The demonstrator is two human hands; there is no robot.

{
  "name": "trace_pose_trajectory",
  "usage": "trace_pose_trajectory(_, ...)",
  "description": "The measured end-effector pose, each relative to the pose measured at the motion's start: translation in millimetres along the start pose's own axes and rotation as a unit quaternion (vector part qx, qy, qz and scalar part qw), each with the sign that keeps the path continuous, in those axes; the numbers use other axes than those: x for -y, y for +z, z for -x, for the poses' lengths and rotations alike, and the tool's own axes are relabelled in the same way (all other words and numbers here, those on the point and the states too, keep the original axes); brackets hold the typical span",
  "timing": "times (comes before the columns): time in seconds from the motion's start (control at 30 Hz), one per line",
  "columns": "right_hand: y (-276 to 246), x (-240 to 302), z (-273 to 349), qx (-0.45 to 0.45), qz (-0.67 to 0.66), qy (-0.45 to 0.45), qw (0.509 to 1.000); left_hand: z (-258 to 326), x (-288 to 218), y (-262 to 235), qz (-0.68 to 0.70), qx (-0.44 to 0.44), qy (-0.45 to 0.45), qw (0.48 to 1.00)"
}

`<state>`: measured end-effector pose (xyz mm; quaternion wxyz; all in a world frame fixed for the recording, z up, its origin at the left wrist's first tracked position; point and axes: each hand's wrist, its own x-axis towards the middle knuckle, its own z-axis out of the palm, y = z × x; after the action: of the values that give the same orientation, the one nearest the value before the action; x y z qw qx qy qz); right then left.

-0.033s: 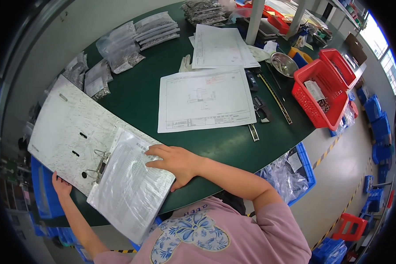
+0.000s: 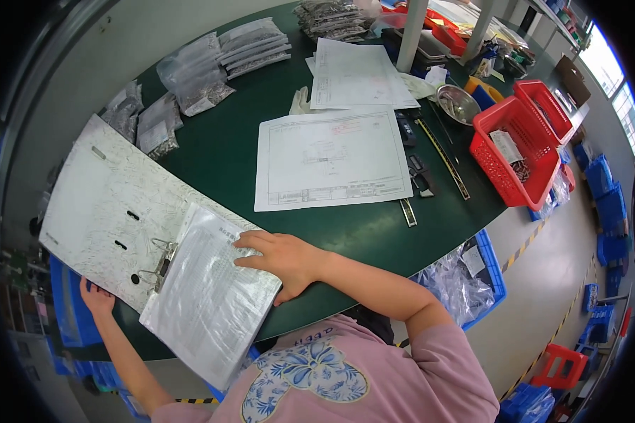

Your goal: Measuring and inspecting metal pins using a digital caliper according to technical specifications.

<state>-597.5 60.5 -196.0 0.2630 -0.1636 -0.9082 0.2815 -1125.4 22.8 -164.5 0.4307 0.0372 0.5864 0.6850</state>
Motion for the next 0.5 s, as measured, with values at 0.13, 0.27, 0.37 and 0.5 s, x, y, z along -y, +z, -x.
trace_pose_trajectory(0.13,1,2,-1,-0.002,0.002,-0.021,1.0,39,0,-25,0.167,0.041,0.023,0.985)
trace_pose_trajectory(0.27,2,6,2,-0.04,0.009,0.025,0.999,59,21,-43,0.143,0.077,0.097,0.982)
trace_pose_trajectory(0.37,7,7,6,-0.078,0.019,0.111,0.991,85,40,-39,-0.238,0.19,0.123,0.944)
trace_pose_trajectory(0.5,16,5,9,-0.022,0.058,0.111,0.992,152,60,-21,-0.419,0.175,0.332,0.827)
